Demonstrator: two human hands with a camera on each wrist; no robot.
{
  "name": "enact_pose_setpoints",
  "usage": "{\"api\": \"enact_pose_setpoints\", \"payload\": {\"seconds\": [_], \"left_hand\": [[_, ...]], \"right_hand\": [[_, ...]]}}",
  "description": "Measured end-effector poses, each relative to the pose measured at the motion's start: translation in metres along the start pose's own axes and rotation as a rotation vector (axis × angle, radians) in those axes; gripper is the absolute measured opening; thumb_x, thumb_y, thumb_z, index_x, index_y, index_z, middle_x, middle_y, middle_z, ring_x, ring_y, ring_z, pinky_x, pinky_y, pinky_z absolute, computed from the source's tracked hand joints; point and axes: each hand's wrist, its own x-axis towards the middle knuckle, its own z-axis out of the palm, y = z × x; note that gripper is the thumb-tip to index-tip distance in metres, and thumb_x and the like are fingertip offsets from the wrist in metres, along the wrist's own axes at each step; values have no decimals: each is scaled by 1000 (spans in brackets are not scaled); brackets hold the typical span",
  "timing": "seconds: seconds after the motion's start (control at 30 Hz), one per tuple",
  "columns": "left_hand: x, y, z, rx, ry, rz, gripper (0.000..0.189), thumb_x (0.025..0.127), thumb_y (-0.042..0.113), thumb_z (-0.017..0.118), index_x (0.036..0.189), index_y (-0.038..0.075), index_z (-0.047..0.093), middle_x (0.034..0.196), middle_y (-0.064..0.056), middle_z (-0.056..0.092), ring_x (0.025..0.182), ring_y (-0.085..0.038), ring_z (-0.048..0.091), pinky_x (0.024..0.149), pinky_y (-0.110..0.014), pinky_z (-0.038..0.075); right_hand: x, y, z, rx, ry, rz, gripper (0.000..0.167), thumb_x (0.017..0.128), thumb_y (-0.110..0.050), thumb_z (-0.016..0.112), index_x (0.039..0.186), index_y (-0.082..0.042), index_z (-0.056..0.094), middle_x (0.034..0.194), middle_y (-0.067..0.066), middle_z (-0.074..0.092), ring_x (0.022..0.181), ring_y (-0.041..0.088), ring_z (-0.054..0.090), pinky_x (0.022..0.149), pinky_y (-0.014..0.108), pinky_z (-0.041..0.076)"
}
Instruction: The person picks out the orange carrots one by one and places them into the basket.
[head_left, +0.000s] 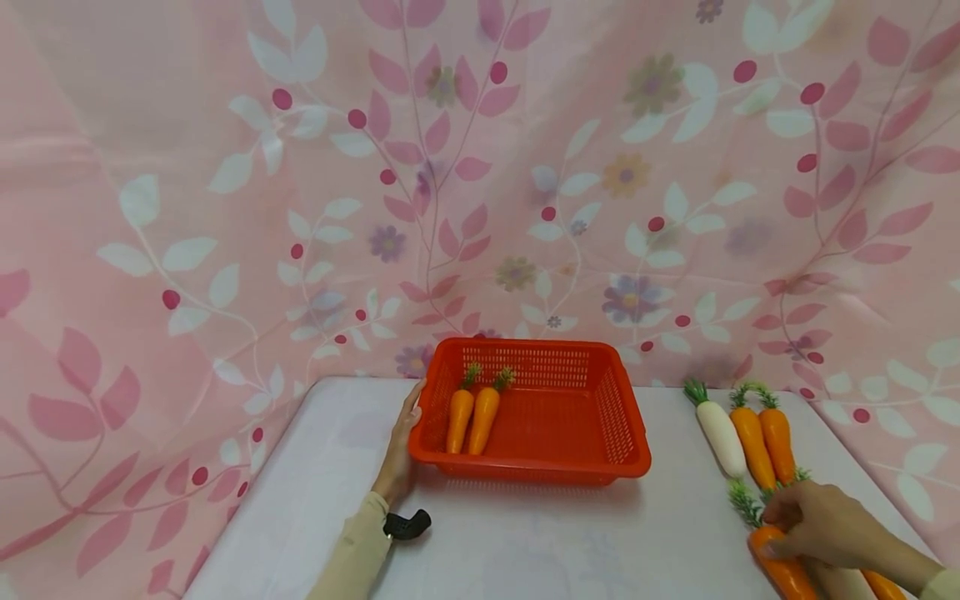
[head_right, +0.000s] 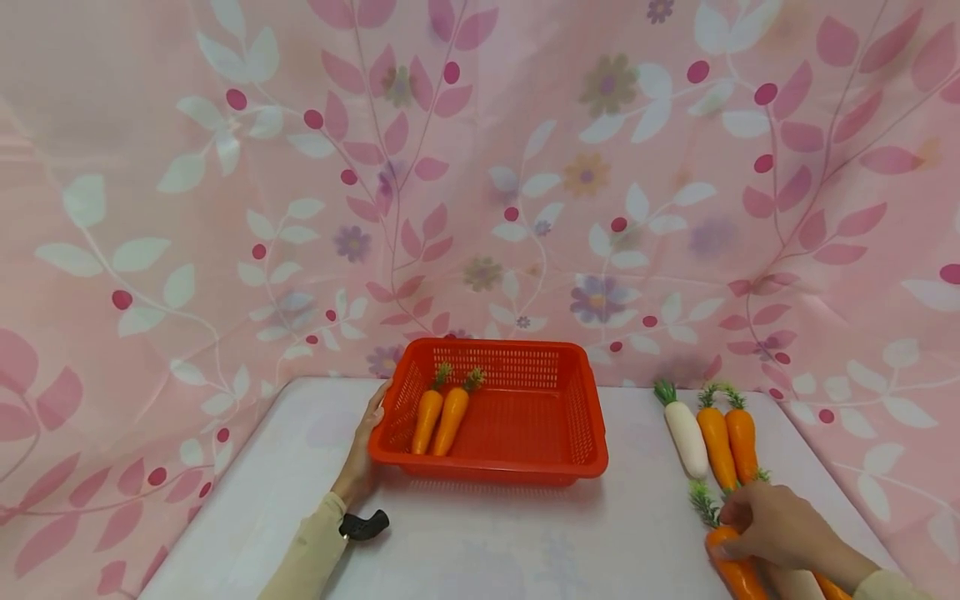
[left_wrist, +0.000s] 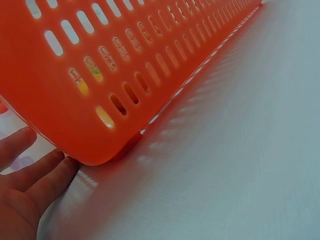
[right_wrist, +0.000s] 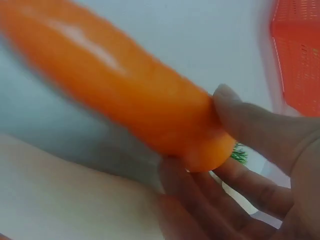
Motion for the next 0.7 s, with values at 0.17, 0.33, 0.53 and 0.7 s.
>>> {"api": "enact_pose_setpoints", "payload": {"seconds": [0.17, 0.33, 0.53, 0.7], "left_hand": [[-1, 1, 1, 16, 1, 1, 55, 111, 50, 33, 166, 44, 27, 176, 7, 20, 162, -36, 26, 125, -63, 31], [-1, 1, 1, 27, 15, -10, 53, 111, 52, 35, 164, 49, 30, 175, 11, 23, 161, -33, 27, 125, -62, 32], [-1, 1, 0, 24, 6, 3, 54, 112, 50, 33, 166, 45, 28, 176, 6, 21, 161, -36, 27, 125, -63, 32], [-1, 1, 0, 19, 0, 9, 56, 112, 49, 33, 167, 42, 26, 176, 4, 21, 161, -37, 28, 124, -62, 33]], "right_hand": [[1, 2, 8, 33, -7, -13, 46, 81, -46, 90, 106, -10, 78, 95, -4, 73, 84, 17, 59, 72, 33, 56], [7, 12, 15, 43, -25, -33, 48, 84, -46, 88, 110, -7, 78, 97, -2, 75, 85, 18, 61, 79, 43, 61], [15, 27, 20, 34, -52, -80, 54, 85, -50, 86, 112, -3, 79, 97, -1, 77, 85, 16, 61, 81, 47, 60], [7, 12, 19, 69, -41, -3, 52, 84, -43, 88, 116, -2, 79, 101, 2, 77, 90, 19, 61, 85, 52, 59]]}}
